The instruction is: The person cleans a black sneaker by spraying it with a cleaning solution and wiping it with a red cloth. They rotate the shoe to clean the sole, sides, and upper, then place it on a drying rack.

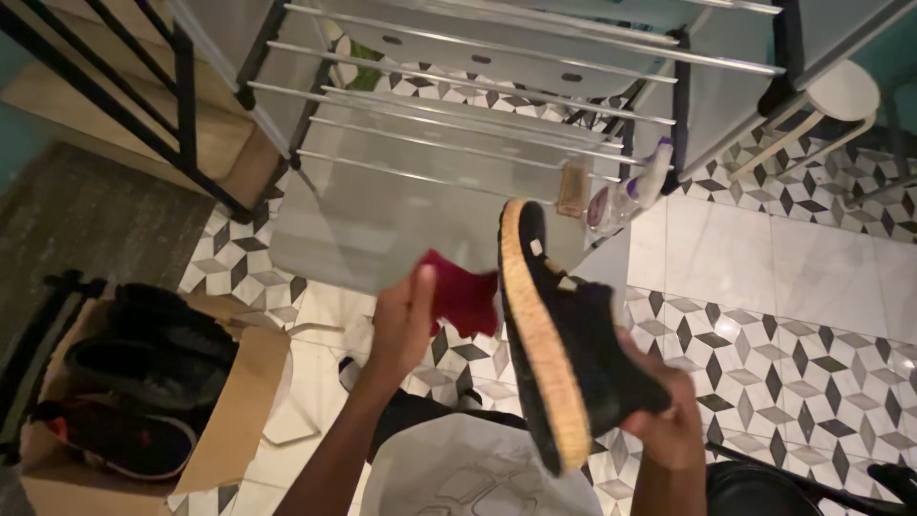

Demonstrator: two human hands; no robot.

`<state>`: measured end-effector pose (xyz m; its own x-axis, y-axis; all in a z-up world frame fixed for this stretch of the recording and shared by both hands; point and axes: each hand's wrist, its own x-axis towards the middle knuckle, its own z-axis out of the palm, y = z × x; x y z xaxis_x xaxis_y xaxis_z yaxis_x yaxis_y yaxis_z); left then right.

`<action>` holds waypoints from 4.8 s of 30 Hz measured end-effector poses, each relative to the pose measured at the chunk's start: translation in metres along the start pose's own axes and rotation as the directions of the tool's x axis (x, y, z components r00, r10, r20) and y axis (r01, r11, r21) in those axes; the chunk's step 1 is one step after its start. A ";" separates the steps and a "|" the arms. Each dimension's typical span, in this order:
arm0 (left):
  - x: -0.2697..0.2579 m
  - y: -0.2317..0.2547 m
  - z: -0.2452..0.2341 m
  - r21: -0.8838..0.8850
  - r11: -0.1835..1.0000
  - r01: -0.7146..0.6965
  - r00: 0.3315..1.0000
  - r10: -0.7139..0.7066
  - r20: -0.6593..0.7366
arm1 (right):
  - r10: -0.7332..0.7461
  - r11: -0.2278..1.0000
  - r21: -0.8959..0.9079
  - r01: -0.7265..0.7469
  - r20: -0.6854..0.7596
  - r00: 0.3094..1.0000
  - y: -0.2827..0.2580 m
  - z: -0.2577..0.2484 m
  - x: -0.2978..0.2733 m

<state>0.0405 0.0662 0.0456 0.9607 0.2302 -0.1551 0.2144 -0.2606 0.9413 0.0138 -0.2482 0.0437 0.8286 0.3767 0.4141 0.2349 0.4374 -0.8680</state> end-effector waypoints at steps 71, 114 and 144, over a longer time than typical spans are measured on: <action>0.037 -0.004 -0.005 -0.306 0.933 -0.188 0.982 0.183 -0.043 | 0.228 0.960 -0.176 -0.218 0.037 0.973 0.036 0.034 0.073; 0.155 -0.091 -0.102 -0.877 0.421 0.234 0.951 0.087 0.295 | 0.359 0.474 -0.698 -0.537 -0.403 0.842 0.094 0.232 0.125; 0.095 -0.073 -0.126 0.127 0.654 -0.746 0.663 0.748 0.045 | 0.100 0.720 -0.414 -0.557 -0.733 0.673 0.161 0.210 0.129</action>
<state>0.0943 0.2257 0.0000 0.8048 -0.0842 0.5876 -0.5543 -0.4608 0.6931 0.0516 0.0424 0.0152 0.9536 -0.3009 -0.0086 -0.0821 -0.2324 -0.9692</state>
